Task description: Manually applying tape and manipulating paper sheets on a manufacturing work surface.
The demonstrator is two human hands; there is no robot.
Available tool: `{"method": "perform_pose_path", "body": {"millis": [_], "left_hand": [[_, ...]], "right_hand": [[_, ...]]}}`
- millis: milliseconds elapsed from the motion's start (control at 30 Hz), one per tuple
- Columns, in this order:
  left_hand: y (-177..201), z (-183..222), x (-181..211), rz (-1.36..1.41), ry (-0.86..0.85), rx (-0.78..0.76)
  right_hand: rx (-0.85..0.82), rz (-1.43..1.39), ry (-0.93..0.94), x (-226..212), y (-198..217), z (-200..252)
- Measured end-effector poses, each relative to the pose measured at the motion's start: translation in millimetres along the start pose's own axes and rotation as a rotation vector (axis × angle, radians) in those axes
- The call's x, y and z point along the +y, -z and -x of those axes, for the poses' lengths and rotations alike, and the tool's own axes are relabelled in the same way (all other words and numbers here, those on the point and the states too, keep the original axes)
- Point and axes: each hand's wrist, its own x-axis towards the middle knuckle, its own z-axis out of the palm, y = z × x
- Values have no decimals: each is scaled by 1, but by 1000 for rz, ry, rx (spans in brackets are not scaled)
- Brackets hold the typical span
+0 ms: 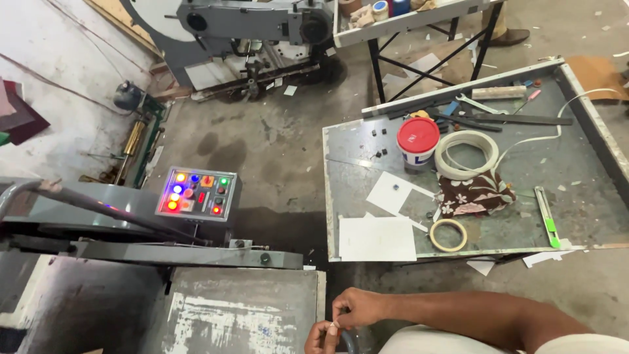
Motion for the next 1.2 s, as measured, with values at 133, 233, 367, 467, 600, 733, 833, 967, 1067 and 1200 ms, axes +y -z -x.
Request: {"method": "perform_pose_path", "body": {"millis": [133, 233, 367, 467, 600, 733, 833, 967, 1067, 1200], "left_hand": [[0, -9, -11, -25, -47, -61], [-2, -13, -8, -93, -24, -74], [-13, -12, 17, -169, 47, -63], [-14, -19, 0, -169, 157, -4], [-13, -28, -24, -91, 143, -34], [-19, -25, -18, -178, 110, 17], [1, -36, -58, -171, 44, -118], [11, -29, -77, -229, 115, -222], [9, -27, -92, -43, 16, -37], [11, -7, -75, -127, -83, -103]], "right_hand": [[-17, 60, 81, -3, 13, 9], [-34, 77, 103, -7, 21, 14], [-40, 52, 78, -14, 26, 20], [-18, 44, 31, -12, 29, 20], [27, 97, 89, 1, 33, 13], [32, 114, 140, 3, 31, 13], [3, 107, 109, 5, 33, 11], [-48, 92, 98, 3, 32, 13], [-66, 122, 144, 4, 30, 12], [-93, 198, 198, 5, 22, 11]]}}
